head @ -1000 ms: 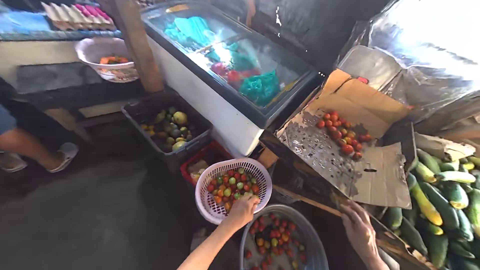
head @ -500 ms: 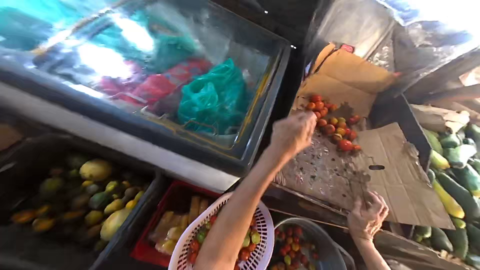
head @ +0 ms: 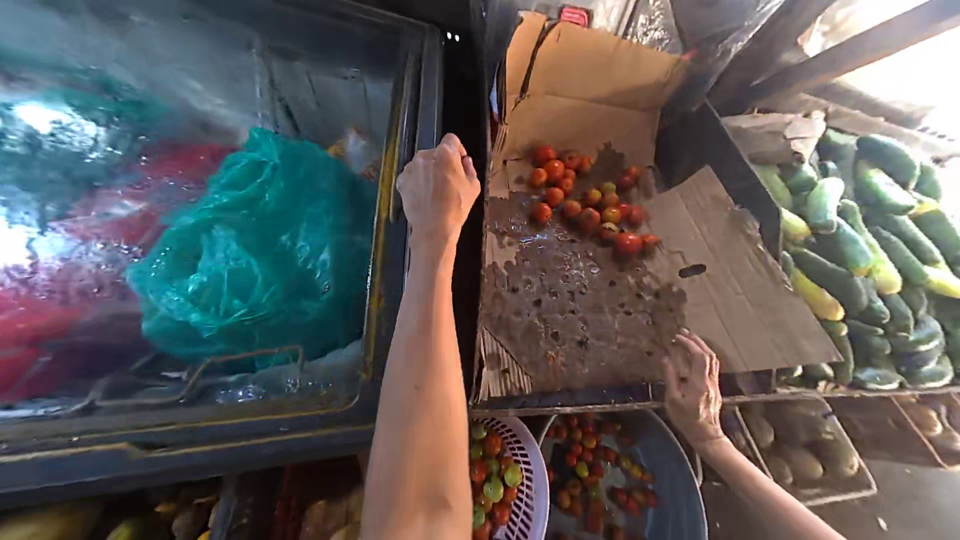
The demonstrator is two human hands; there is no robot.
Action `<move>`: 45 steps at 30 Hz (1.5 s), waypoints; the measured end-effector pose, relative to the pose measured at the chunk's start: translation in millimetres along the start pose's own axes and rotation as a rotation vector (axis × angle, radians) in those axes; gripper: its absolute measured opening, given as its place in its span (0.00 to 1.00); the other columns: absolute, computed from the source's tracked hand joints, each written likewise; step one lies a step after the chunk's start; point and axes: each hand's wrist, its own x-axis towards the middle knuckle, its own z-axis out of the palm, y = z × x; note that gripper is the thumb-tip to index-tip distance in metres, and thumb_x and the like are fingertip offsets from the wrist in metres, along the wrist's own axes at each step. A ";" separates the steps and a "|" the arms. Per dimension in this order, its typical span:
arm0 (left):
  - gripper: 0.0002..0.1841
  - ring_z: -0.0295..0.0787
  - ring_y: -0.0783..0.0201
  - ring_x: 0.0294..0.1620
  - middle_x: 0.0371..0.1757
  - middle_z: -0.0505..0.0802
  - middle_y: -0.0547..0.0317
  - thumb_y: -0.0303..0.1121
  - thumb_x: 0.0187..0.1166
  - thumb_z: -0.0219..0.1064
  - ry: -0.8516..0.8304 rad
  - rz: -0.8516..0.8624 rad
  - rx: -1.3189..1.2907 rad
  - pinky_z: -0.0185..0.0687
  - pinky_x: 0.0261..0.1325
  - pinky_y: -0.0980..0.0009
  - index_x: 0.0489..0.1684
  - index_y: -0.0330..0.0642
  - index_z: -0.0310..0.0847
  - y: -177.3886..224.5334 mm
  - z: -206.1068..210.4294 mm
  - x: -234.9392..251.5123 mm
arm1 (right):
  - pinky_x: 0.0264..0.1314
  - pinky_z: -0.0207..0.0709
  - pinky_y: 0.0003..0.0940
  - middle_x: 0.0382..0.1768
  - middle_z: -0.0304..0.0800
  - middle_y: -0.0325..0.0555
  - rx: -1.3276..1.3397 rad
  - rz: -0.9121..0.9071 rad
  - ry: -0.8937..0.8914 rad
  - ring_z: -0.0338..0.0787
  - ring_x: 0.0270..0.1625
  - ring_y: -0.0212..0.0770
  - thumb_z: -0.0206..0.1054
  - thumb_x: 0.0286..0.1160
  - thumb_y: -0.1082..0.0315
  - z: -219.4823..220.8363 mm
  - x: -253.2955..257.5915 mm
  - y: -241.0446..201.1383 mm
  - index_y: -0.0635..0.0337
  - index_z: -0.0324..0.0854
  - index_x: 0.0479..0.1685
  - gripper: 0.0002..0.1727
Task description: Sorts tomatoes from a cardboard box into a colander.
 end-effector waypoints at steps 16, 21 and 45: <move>0.15 0.89 0.37 0.21 0.22 0.88 0.39 0.35 0.89 0.54 0.412 0.254 0.184 0.73 0.20 0.45 0.45 0.31 0.83 11.8 41.3 -0.6 | 0.64 0.79 0.65 0.65 0.83 0.70 0.072 0.070 -0.242 0.87 0.63 0.68 0.64 0.81 0.70 103.9 274.1 2.9 0.69 0.84 0.62 0.16; 0.17 0.86 0.42 0.18 0.20 0.86 0.42 0.37 0.90 0.54 0.422 0.290 0.251 0.70 0.16 0.52 0.42 0.32 0.82 5.5 37.2 -1.0 | 0.60 0.69 0.81 0.79 0.65 0.79 -0.267 0.348 -0.662 0.78 0.68 0.83 0.70 0.78 0.57 134.4 338.7 -6.9 0.59 0.62 0.88 0.38; 0.18 0.85 0.41 0.17 0.18 0.84 0.42 0.36 0.89 0.54 0.461 0.292 0.218 0.68 0.17 0.50 0.33 0.31 0.82 -0.8 41.5 6.9 | 0.17 0.76 0.24 0.36 0.89 0.40 1.480 0.739 -0.463 0.82 0.20 0.32 0.32 0.95 0.49 73.3 290.8 23.2 0.39 0.75 0.61 0.23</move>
